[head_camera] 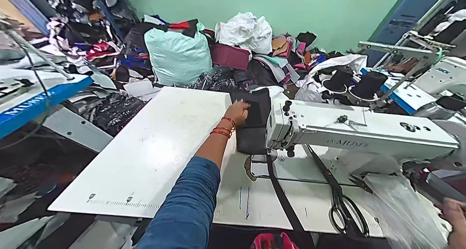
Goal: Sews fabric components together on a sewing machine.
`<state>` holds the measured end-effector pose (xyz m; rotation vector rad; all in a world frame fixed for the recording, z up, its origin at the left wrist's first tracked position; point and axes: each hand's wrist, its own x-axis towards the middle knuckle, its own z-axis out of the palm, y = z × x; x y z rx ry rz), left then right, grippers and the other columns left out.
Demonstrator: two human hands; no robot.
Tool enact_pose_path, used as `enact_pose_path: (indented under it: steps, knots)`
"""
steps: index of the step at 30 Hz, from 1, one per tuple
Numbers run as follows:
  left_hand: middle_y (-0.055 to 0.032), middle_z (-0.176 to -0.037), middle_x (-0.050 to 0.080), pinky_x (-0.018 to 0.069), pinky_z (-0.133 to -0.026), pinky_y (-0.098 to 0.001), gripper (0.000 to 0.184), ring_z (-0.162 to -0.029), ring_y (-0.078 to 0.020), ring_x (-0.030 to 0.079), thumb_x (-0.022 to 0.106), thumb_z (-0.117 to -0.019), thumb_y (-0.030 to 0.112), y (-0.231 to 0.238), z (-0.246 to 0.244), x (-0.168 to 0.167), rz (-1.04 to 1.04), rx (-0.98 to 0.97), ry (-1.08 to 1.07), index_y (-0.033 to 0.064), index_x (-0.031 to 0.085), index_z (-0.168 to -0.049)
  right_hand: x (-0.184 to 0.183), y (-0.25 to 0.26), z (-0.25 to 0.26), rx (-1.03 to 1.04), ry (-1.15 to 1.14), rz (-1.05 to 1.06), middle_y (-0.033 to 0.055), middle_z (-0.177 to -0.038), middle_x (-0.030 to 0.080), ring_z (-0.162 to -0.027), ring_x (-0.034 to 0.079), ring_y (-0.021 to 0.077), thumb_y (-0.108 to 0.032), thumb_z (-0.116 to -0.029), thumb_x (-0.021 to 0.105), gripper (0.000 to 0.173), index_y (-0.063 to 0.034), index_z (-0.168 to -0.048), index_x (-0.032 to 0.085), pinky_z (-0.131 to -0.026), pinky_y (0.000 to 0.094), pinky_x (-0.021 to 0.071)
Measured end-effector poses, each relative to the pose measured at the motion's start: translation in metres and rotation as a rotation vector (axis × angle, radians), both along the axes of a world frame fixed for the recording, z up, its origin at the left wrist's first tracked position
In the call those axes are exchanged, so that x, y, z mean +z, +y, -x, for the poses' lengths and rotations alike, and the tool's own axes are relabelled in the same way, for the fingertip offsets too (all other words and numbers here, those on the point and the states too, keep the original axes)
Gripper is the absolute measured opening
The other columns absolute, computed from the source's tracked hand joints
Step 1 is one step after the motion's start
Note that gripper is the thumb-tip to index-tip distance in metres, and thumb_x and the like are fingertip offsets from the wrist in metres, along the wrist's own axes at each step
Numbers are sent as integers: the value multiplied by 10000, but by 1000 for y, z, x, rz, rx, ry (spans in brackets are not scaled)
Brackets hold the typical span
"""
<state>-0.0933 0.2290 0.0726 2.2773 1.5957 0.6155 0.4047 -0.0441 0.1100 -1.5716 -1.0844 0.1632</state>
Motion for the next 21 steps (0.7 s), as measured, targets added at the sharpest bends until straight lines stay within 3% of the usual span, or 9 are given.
enact_pose_path:
  steps: [2,3,5,7,10,12,15,18,21]
  knots:
    - [-99,-1688,288,58,-1218,-698,504,-1580,-393,149,443,-1074,206,3,-8,-13,64,-35,163,148,430,-1574,-12,6,1,114,-37,-40,-124,-851,594,-743,598,-100,-111,-1033,501,143,24,-1057,539,-721,132,536]
    - [-71,-1721,195,66,-1202,-727,526,-1587,-404,86,418,-1103,336,3,-10,-24,114,-10,246,222,358,-1613,-15,10,12,160,-30,-50,-141,-860,596,-749,600,-96,-112,-1030,507,122,0,-1062,541,-730,141,543]
    - [-98,-1722,177,200,-1191,-696,543,-1569,-450,123,338,-1108,462,-6,-8,-45,152,75,300,290,326,-1623,-22,15,42,241,-28,-24,-89,-905,624,-789,614,-76,-107,-1027,521,177,52,-1091,566,-771,155,551]
    - [-177,-1702,200,253,-1170,-691,551,-1546,-487,175,318,-1103,490,-16,-7,-52,141,158,296,299,332,-1619,-33,18,71,326,-110,53,33,-946,660,-838,630,-24,-144,-1024,538,285,122,-1105,601,-819,188,555]
    - [-313,-1641,250,151,-1195,-721,597,-1496,-561,244,325,-1095,510,-45,-2,-47,139,261,351,224,340,-1619,-53,13,108,472,-301,176,181,-962,708,-857,685,166,-201,-1013,541,340,105,-1089,668,-820,338,573]
    - [-420,-1545,328,98,-1199,-732,641,-1432,-621,312,352,-1094,496,-75,3,-39,121,318,389,99,363,-1598,-64,13,130,590,-351,244,205,-1014,715,-890,705,253,-187,-1014,557,308,71,-1108,698,-827,408,586]
    - [-450,-1383,490,84,-1215,-711,709,-1379,-599,409,438,-1076,474,-136,4,-22,215,416,371,-65,389,-1534,-70,20,163,701,-353,284,200,-1030,708,-860,699,255,-143,-993,598,246,45,-1111,706,-772,372,589]
    - [-411,-1377,521,228,-1178,-687,776,-1329,-554,492,375,-1084,513,-202,-5,7,434,440,472,-137,367,-1506,-72,40,189,733,-291,411,217,-1114,696,-921,696,277,-133,-1010,600,264,54,-1180,679,-826,395,579]
    - [-325,-1371,577,391,-1089,-621,756,-1278,-474,570,299,-1086,545,-247,-13,24,534,397,547,-111,574,-1341,-76,72,213,705,-305,490,228,-1199,676,-1028,681,310,-187,-1031,583,346,53,-1274,636,-935,432,545]
